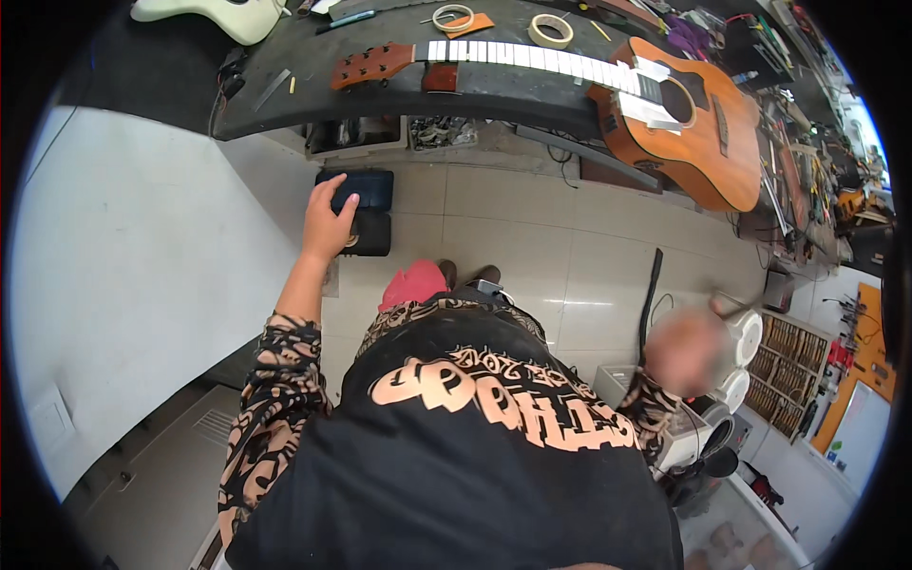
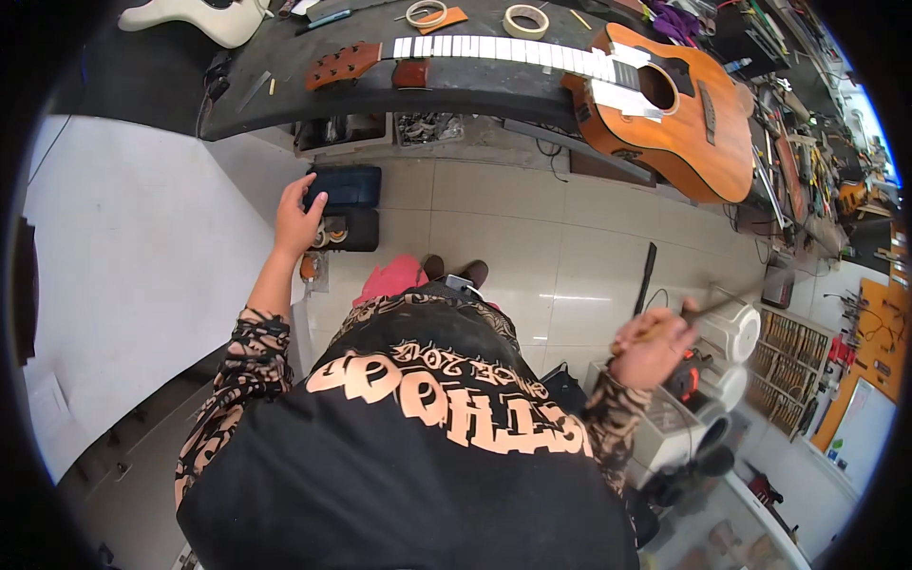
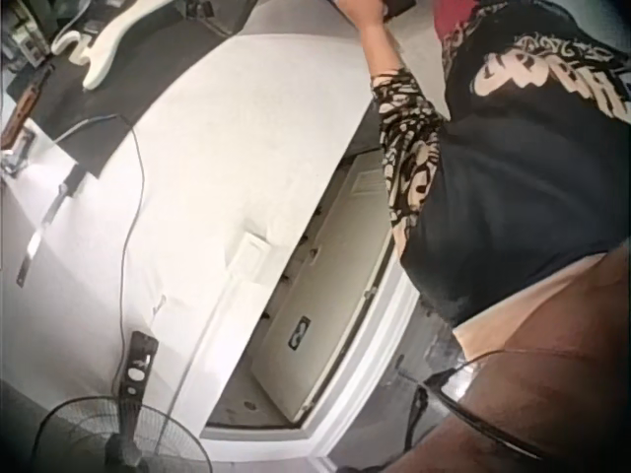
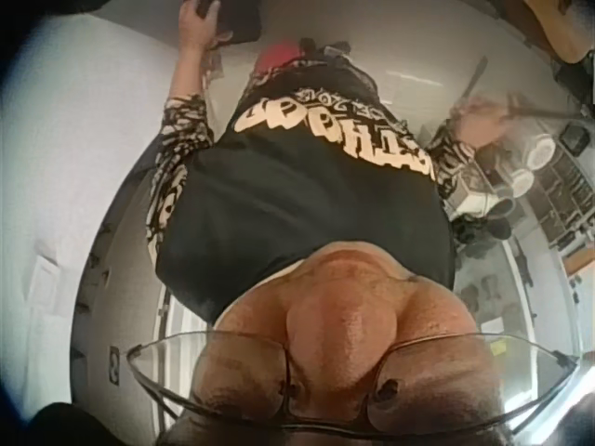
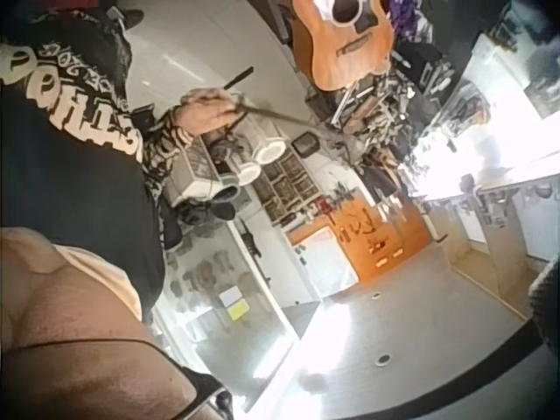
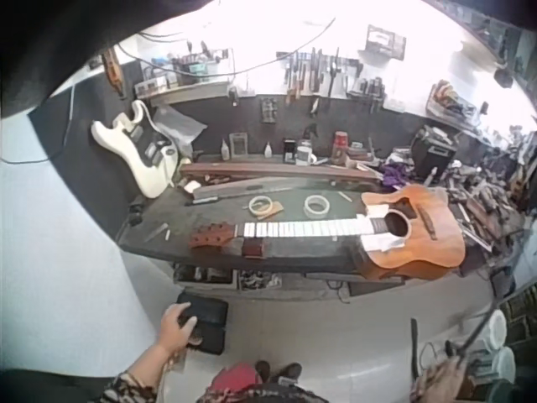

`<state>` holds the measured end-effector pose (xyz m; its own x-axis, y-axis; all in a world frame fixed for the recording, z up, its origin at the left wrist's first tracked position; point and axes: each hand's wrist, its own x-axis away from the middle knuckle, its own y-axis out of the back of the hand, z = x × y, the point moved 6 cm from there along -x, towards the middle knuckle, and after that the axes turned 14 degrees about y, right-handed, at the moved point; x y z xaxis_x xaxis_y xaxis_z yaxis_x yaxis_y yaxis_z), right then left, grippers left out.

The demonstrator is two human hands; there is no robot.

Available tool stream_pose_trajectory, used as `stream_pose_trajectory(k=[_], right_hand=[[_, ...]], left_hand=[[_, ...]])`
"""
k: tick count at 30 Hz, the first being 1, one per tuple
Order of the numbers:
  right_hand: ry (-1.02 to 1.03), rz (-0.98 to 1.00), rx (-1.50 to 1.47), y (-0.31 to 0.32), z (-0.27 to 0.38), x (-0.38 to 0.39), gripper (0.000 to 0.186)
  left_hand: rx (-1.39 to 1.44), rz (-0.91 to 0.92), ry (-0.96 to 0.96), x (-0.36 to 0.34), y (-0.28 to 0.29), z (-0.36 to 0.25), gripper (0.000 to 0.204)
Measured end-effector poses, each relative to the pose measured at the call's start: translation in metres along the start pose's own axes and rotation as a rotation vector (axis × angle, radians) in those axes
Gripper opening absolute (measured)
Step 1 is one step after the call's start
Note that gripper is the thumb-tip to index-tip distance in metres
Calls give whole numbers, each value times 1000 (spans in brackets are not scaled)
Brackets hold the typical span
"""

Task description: The person uses a file to smooth the surface of a guitar neck. They hold the headstock with one hand while moving the file back and forth along the fretboard.

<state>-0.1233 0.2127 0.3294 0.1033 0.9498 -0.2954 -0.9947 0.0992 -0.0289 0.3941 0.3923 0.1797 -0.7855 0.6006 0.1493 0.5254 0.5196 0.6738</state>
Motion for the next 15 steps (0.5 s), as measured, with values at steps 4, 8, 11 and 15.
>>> stream_pose_trajectory(k=[4,8,11,15], right_hand=[[-327,262,7,-80,-48,33,30],[-496,446,57,-137,-64,67,30],[-332,521,54,-194,-63,71,30],[-505,520,195,-266,-55,68,31]], left_hand=[[-34,-78,-158,-43,51,-39,37],[38,-38,-204,-129,64,-94,36],[51,62,-381,-202,39,-126,36],[-33,336,-615,-269,-28,-178,39]])
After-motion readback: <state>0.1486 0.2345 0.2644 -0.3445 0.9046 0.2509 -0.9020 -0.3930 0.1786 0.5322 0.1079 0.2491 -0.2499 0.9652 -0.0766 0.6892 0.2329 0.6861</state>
